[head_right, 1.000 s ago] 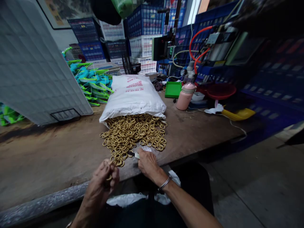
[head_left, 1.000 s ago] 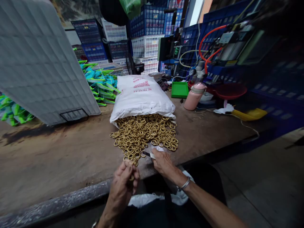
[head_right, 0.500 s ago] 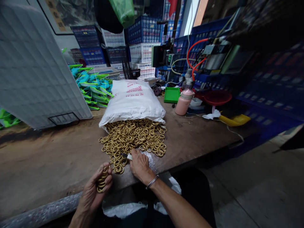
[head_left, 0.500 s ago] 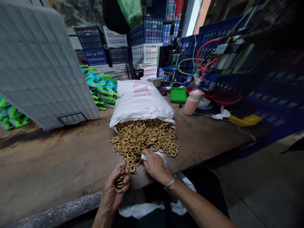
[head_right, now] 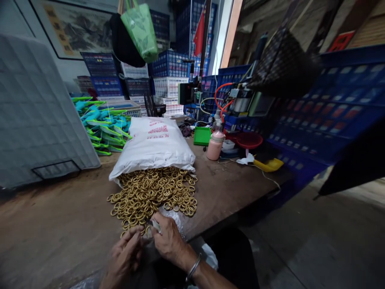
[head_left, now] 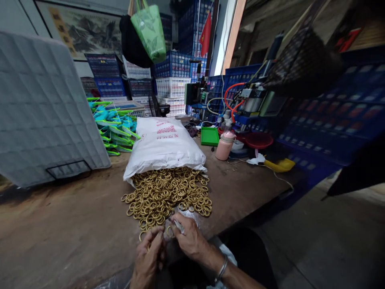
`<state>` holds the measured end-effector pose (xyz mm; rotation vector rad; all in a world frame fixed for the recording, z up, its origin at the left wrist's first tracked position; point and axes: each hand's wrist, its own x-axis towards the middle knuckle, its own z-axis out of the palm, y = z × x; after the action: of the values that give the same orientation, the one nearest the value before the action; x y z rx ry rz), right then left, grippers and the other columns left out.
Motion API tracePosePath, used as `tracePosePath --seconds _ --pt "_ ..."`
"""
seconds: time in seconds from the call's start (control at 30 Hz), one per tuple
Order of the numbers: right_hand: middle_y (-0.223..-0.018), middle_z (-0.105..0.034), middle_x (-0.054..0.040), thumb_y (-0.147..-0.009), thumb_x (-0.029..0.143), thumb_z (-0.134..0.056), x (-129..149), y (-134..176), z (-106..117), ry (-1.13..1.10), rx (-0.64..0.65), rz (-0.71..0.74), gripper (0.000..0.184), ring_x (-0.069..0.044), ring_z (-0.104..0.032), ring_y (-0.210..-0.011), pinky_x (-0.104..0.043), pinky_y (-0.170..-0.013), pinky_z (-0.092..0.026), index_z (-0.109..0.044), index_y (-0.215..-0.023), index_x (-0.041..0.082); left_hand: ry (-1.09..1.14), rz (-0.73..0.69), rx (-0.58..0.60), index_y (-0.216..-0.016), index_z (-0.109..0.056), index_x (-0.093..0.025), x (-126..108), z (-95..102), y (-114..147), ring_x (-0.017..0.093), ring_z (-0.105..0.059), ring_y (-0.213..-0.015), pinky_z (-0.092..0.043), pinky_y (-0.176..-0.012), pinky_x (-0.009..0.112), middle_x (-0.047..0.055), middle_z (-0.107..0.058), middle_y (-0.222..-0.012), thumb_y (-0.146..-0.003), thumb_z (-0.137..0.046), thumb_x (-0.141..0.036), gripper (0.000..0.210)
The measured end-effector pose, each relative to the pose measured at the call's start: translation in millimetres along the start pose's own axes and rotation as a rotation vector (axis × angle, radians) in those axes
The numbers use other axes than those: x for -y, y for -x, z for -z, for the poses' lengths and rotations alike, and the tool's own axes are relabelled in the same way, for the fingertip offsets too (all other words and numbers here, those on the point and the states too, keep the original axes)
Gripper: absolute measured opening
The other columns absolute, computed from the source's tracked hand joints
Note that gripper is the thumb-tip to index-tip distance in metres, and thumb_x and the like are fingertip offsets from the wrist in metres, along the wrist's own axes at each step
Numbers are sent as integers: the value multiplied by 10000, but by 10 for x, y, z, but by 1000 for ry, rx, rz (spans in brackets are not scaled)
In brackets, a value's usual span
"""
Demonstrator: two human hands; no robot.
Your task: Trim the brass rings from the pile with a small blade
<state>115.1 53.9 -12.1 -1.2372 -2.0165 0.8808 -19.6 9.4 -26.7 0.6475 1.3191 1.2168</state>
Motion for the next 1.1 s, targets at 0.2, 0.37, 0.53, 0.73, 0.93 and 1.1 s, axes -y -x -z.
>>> tracePosePath --seconds 0.2,0.37,0.53,0.73,0.93,1.1 --pt "-688 -530 33 -764 137 -452 103 13 70 -80 28 13 102 -92 -461 -630 -192 -582 -319 -522 -812 195 -67 -52 118 -580 -560 -159 -17 -90 -53 56 -319 -358 -281 -356 175 -64 -415 -421 -571 -644 -551 401" --pt "-654 -509 27 -826 328 -424 122 -70 76 -282 7 -153 199 -92 -452 -616 -195 -570 -344 -498 -722 176 -183 -243 18 -569 -608 -166 -145 -139 -12 122 -474 -506 -392 -511 206 -14 -535 -518 -612 -659 -436 278" --pt "-481 -423 75 -823 458 -356 21 -95 6 -582 243 -518 305 -52 -263 -335 -181 -340 -200 -462 -724 190 -253 -422 -50 -630 -681 -191 -143 -157 -45 193 -563 -633 -428 -633 248 26 -635 -606 -622 -664 -335 144" --pt "-508 -414 82 -780 470 -419 -31 -125 5 -690 215 -481 303 -29 -220 -329 -168 -328 -166 -442 -677 186 -311 -380 86 -607 -642 -186 -219 -201 -50 154 -528 -592 -409 -598 222 6 -595 -582 -731 -564 -339 212" --pt "-548 -434 61 -724 284 -503 48 -208 114 -288 -10 -274 164 -72 -386 -531 -186 -519 -323 -464 -610 173 -263 -192 54 -623 -588 -169 -302 -271 -12 87 -411 -438 -352 -455 189 -40 -484 -487 -721 -554 -350 209" --pt "-551 -433 60 -743 285 -495 53 -185 127 -209 15 -237 170 -76 -381 -536 -190 -522 -314 -472 -617 173 -133 -10 150 -656 -524 -173 -237 -234 -11 48 -324 -348 -242 -332 160 -59 -456 -483 -710 -552 -446 280"
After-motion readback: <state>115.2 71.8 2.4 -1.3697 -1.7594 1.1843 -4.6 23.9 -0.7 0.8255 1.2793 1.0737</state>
